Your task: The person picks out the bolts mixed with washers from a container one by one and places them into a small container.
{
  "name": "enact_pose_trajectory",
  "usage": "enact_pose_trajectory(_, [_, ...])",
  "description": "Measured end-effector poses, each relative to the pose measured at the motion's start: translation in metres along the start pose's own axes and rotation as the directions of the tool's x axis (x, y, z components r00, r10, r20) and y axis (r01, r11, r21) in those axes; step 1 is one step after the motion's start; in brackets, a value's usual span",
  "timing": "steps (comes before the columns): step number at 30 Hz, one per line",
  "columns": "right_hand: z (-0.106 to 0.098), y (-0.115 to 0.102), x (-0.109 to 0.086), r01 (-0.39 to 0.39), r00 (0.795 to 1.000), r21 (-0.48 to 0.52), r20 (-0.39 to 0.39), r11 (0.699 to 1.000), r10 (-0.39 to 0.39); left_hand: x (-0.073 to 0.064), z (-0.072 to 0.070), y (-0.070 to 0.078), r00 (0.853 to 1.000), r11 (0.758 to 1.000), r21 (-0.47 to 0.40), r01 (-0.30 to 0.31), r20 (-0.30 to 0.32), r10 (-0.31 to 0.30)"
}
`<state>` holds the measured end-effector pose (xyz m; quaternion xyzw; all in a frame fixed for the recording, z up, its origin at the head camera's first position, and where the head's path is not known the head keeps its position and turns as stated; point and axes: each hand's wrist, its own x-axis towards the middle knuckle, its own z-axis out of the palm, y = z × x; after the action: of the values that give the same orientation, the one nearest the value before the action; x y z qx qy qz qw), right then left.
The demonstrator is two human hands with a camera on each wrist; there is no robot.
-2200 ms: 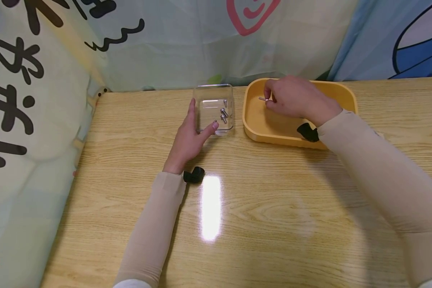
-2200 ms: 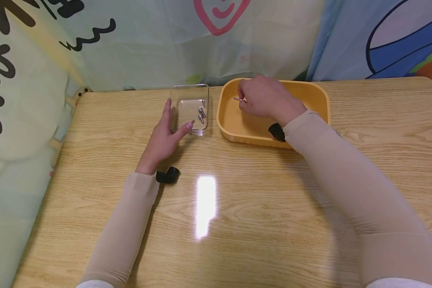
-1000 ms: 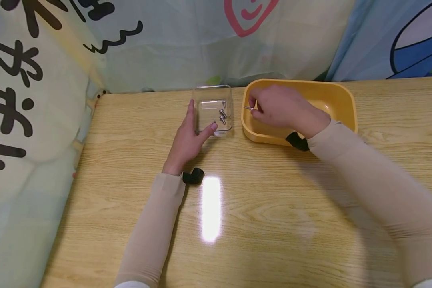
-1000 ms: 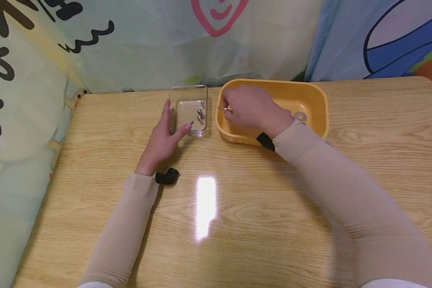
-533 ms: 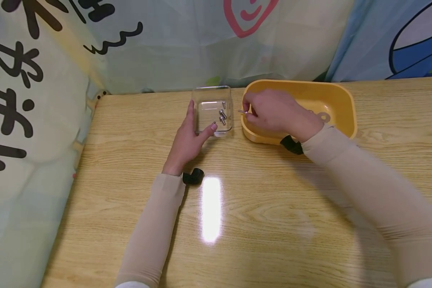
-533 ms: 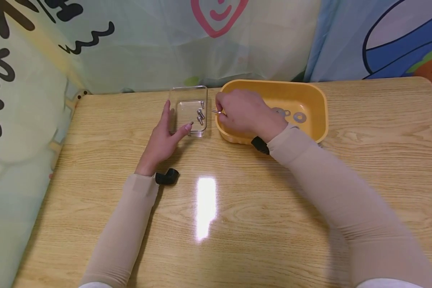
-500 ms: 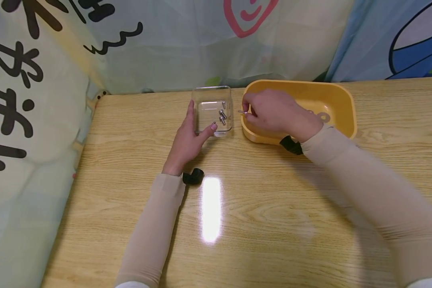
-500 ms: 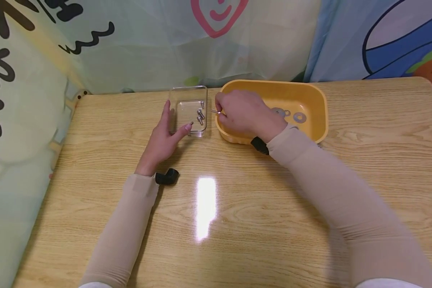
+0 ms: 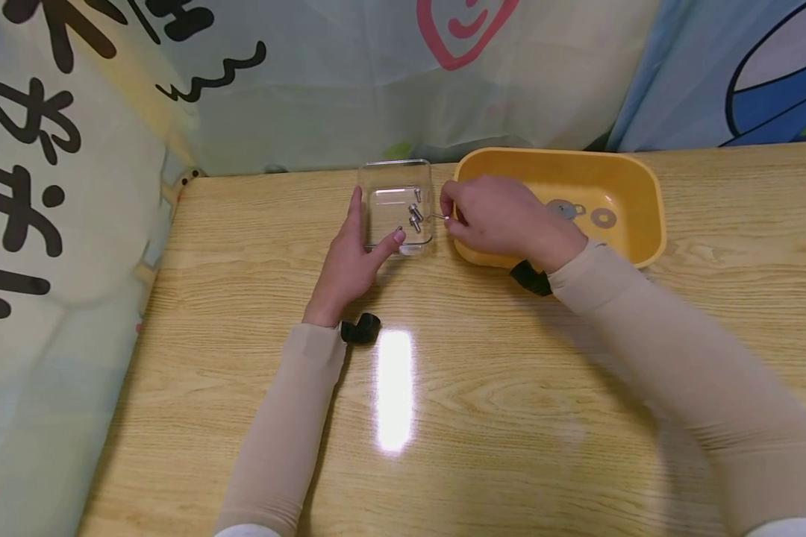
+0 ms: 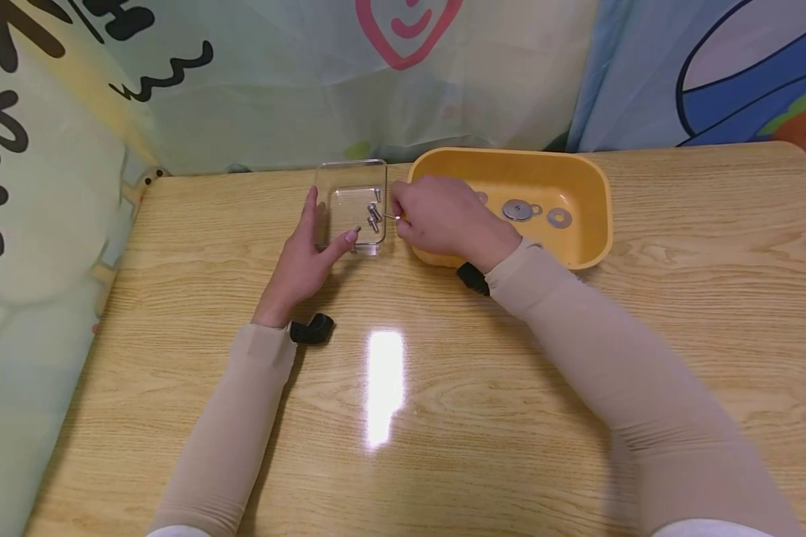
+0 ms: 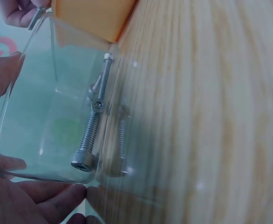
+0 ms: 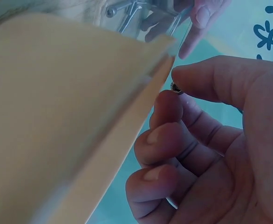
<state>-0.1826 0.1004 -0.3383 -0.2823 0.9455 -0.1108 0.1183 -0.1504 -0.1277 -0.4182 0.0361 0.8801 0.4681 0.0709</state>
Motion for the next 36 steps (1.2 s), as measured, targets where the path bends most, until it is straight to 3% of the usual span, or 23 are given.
enact_pose_trajectory(11, [0.005,-0.009,0.003,-0.027,1.000,-0.004,0.014,1.000,0.027,0.000,0.000,-0.001,1.000,1.000,0.002,0.004,0.002,-0.004])
enact_pose_trajectory(23, [0.011,-0.015,0.008,0.024,0.999,0.002,-0.038,1.000,-0.024,0.000,0.000,0.000,1.000,1.000,0.002,-0.006,-0.001,0.006])
enact_pose_trajectory(36, [0.013,-0.020,0.013,0.038,0.999,-0.018,-0.036,0.999,-0.039,0.000,0.000,0.001,1.000,1.000,0.012,-0.002,0.005,0.002])
